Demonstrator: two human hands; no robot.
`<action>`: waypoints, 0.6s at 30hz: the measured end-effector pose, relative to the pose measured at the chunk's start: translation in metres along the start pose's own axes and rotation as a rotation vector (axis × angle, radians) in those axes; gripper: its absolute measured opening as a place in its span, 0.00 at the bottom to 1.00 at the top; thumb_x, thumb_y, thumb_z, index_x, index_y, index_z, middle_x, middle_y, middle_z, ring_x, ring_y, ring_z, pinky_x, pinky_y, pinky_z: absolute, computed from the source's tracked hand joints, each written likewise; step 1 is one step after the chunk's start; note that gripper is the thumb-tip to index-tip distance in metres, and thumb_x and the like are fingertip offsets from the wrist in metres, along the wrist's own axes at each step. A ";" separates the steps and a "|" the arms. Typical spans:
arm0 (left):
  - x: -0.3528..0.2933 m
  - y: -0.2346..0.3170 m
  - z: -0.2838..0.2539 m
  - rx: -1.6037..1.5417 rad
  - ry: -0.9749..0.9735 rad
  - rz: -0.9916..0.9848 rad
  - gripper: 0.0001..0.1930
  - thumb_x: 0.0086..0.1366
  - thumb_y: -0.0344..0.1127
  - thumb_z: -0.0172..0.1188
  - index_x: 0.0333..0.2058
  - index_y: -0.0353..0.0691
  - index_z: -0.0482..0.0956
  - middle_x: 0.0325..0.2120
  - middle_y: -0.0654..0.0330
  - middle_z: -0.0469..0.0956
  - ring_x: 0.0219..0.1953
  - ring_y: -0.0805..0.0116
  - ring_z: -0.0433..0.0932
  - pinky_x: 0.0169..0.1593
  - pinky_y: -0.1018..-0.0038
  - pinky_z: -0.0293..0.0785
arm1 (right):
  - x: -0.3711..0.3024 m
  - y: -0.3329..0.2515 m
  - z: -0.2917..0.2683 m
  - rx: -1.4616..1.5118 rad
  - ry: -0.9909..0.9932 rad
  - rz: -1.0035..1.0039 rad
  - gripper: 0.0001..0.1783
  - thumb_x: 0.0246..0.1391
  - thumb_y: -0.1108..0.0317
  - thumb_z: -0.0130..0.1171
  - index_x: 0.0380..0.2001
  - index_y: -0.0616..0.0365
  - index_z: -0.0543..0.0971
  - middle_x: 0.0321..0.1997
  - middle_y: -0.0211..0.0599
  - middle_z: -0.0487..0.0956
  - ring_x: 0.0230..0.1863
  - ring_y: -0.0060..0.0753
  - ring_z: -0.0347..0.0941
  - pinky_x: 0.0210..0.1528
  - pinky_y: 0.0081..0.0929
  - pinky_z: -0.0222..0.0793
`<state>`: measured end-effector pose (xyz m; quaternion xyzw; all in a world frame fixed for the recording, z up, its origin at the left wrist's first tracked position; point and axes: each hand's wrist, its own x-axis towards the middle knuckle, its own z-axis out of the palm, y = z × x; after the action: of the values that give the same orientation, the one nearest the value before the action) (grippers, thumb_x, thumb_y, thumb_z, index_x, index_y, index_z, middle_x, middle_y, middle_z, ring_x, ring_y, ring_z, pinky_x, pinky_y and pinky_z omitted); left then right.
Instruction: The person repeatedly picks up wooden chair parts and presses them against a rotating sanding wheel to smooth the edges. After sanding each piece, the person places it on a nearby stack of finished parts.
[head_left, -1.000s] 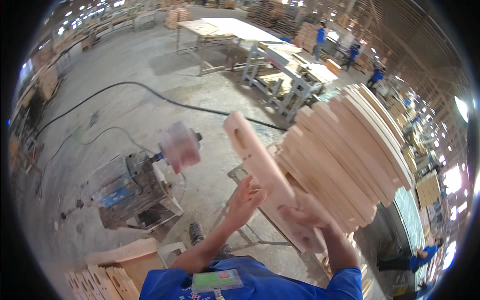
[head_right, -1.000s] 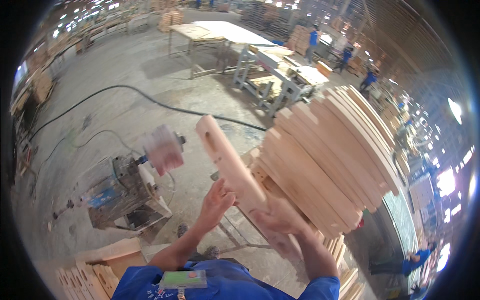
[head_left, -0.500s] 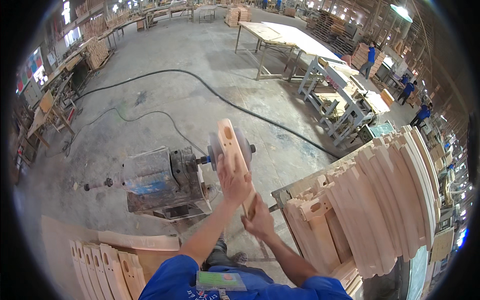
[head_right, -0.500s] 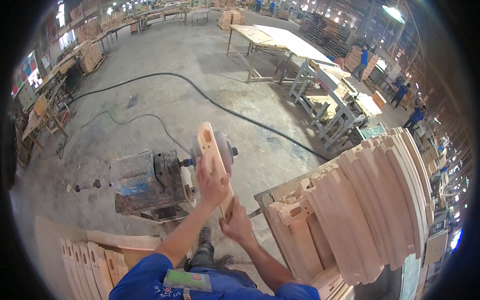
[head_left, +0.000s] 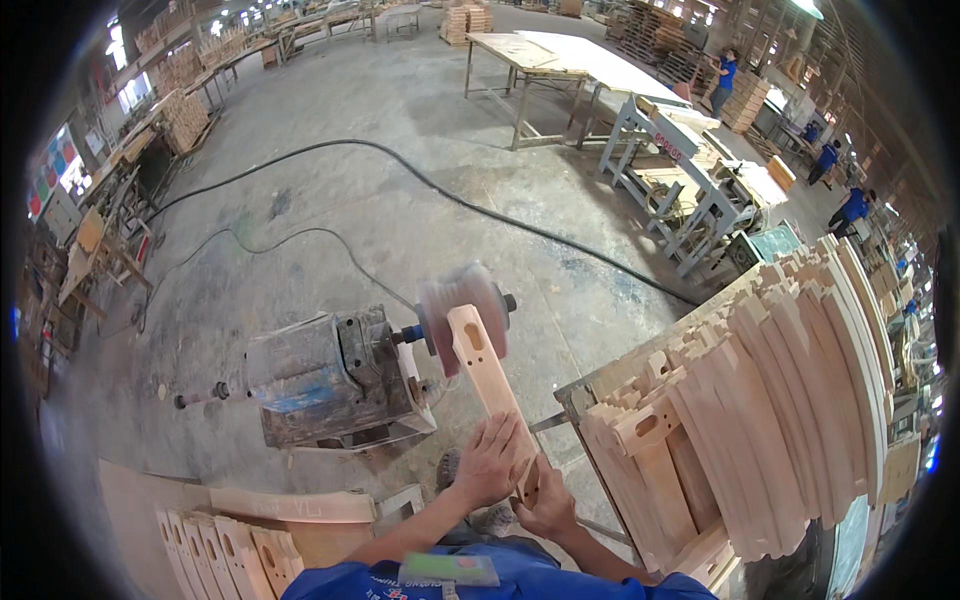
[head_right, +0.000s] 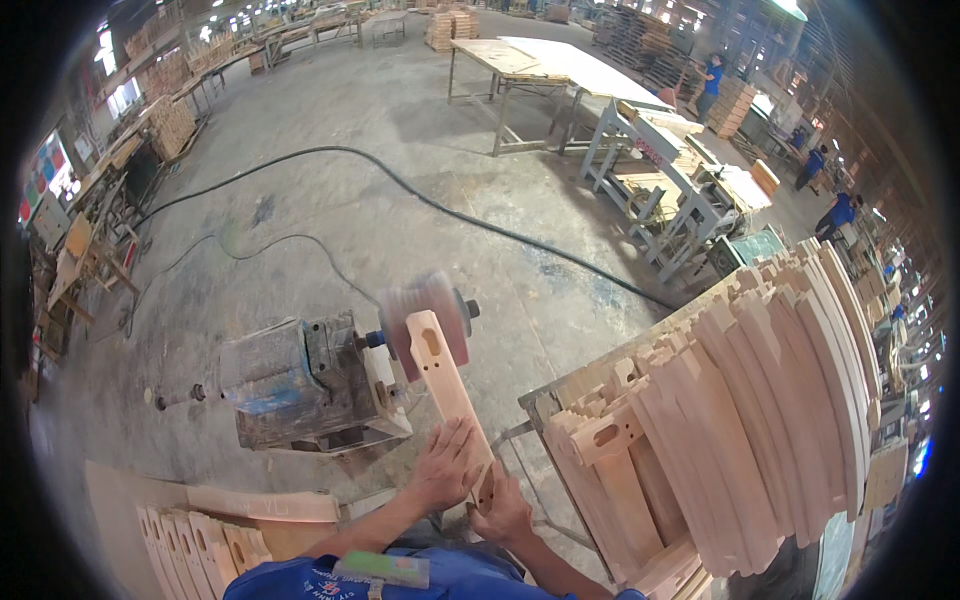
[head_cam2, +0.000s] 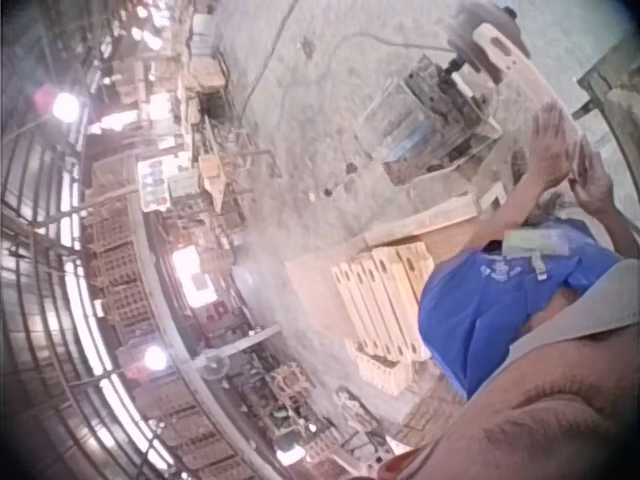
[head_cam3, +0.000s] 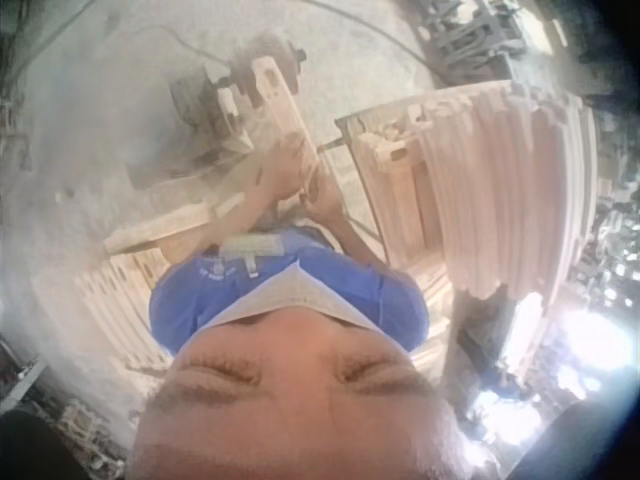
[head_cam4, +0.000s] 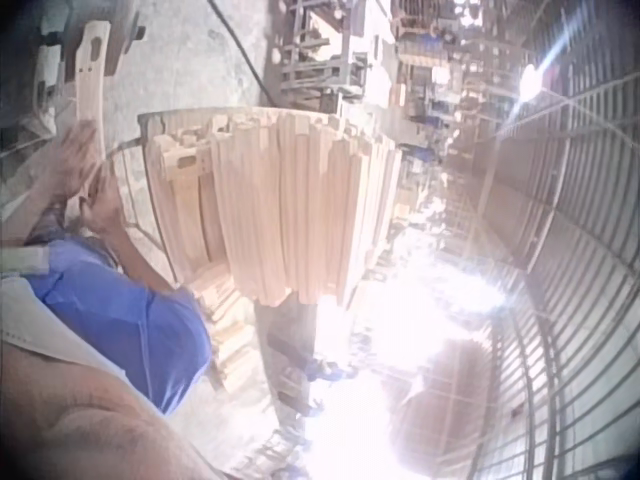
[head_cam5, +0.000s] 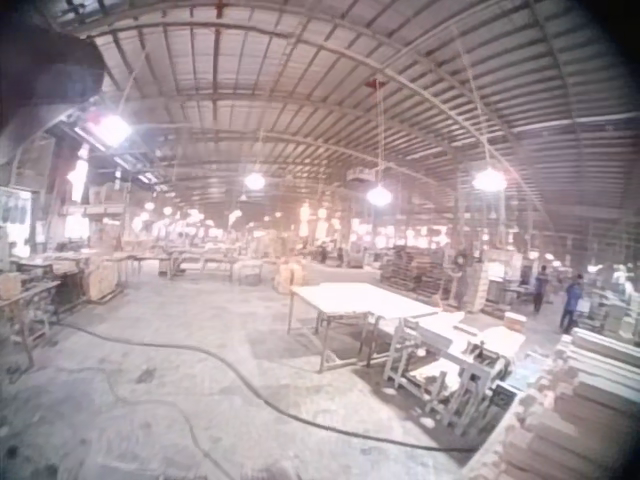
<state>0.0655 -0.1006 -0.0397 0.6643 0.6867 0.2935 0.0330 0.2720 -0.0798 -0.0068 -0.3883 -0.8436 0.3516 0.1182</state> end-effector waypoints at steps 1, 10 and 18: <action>-0.001 0.005 0.001 -0.032 -0.021 0.019 0.34 0.74 0.48 0.58 0.69 0.27 0.72 0.75 0.42 0.64 0.79 0.43 0.58 0.81 0.45 0.48 | 0.014 0.006 0.004 0.235 -0.020 -0.034 0.46 0.62 0.59 0.65 0.77 0.65 0.59 0.53 0.55 0.76 0.51 0.56 0.79 0.44 0.53 0.79; 0.134 -0.072 -0.034 0.104 -0.009 0.050 0.25 0.77 0.46 0.54 0.63 0.34 0.78 0.69 0.46 0.72 0.77 0.42 0.62 0.80 0.42 0.49 | 0.152 -0.020 0.038 2.191 -0.797 0.118 0.36 0.73 0.40 0.46 0.62 0.65 0.74 0.44 0.44 0.80 0.33 0.35 0.72 0.35 0.34 0.72; 0.056 -0.012 -0.028 0.004 0.001 0.169 0.27 0.75 0.44 0.57 0.68 0.37 0.75 0.70 0.44 0.71 0.79 0.43 0.60 0.81 0.37 0.44 | 0.070 0.025 0.002 1.150 -0.356 0.114 0.42 0.69 0.52 0.60 0.78 0.61 0.60 0.61 0.48 0.78 0.54 0.46 0.81 0.55 0.43 0.78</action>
<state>0.0358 -0.0579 -0.0029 0.7198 0.6287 0.2942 0.0066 0.2381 -0.0179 -0.0303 -0.2420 -0.5031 0.8166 0.1469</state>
